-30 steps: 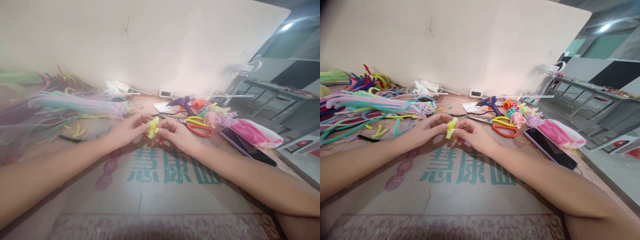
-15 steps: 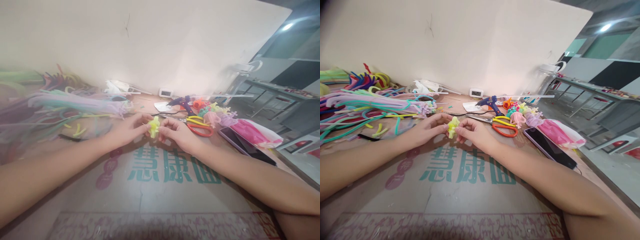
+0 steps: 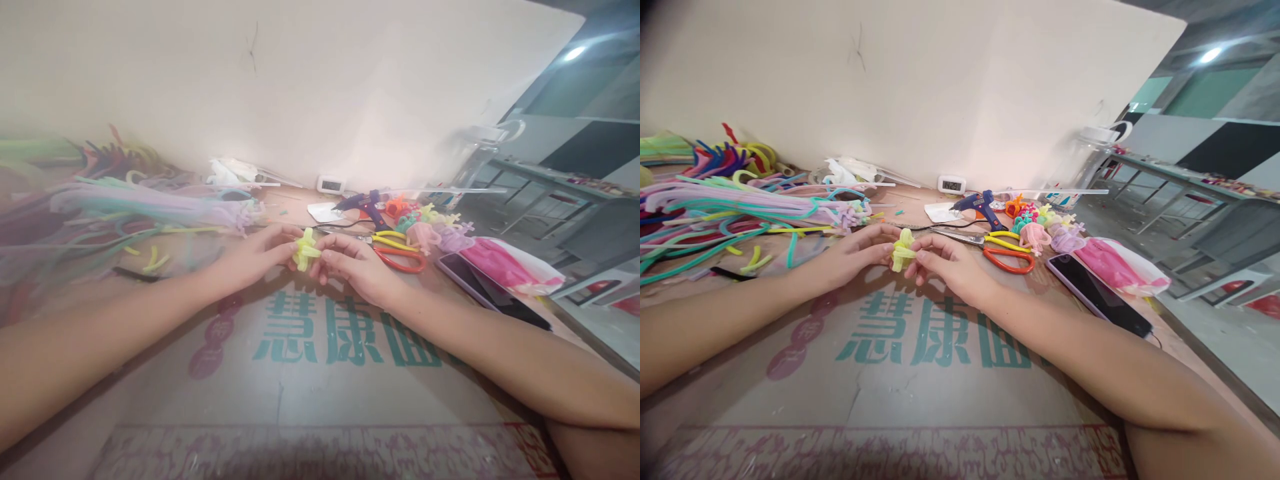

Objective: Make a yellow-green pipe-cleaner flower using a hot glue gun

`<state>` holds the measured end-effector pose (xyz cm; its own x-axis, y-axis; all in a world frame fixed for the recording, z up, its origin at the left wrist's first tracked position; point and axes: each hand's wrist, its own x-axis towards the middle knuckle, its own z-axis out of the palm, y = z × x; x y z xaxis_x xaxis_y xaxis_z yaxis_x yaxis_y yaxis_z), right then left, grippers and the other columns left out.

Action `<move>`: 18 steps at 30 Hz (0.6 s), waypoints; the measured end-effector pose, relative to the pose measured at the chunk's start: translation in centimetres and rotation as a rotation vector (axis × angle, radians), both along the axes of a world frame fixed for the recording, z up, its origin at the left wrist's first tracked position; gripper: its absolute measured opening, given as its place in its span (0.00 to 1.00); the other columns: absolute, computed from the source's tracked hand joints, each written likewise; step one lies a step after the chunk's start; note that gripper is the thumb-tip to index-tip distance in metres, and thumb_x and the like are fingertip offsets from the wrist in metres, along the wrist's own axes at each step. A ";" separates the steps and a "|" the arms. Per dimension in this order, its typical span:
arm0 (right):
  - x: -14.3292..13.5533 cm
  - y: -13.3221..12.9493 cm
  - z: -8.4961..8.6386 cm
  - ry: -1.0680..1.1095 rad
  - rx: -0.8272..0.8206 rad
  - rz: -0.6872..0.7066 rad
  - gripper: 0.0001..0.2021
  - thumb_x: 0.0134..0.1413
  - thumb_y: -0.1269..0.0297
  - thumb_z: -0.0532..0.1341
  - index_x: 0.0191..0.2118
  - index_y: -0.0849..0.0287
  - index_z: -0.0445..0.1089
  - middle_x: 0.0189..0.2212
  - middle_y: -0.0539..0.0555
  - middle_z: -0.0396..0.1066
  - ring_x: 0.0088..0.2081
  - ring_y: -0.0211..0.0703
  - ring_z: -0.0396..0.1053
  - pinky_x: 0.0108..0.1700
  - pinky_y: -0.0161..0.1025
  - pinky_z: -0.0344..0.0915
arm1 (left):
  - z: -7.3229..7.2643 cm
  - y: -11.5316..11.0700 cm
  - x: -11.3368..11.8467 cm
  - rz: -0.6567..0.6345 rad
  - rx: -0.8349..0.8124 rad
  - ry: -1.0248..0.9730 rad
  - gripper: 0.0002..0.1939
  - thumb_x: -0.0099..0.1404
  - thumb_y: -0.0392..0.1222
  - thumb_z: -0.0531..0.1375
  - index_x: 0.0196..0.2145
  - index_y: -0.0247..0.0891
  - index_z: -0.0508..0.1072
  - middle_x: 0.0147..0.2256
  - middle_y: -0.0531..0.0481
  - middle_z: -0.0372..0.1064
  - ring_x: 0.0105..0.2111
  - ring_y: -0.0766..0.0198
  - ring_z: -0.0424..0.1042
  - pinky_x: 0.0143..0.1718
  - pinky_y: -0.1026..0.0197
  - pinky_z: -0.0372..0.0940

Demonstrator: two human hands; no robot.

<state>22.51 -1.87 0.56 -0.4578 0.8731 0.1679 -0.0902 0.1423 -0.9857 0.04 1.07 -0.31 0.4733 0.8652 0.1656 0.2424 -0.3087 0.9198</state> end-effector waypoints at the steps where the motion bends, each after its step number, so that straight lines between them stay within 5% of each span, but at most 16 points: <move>1: 0.0 0.0 0.0 -0.013 0.013 0.003 0.14 0.56 0.54 0.69 0.41 0.57 0.70 0.30 0.49 0.78 0.28 0.37 0.73 0.35 0.38 0.71 | 0.0 0.0 0.0 0.004 -0.003 0.000 0.22 0.70 0.58 0.59 0.54 0.43 0.72 0.49 0.47 0.75 0.45 0.56 0.77 0.52 0.52 0.70; 18: -0.1 -0.4 0.4 -0.114 0.099 -0.086 0.14 0.57 0.53 0.68 0.34 0.57 0.66 0.25 0.46 0.72 0.26 0.34 0.69 0.32 0.34 0.67 | 0.0 0.0 0.0 0.033 0.017 0.063 0.24 0.69 0.59 0.60 0.56 0.43 0.72 0.42 0.48 0.78 0.44 0.56 0.77 0.50 0.52 0.69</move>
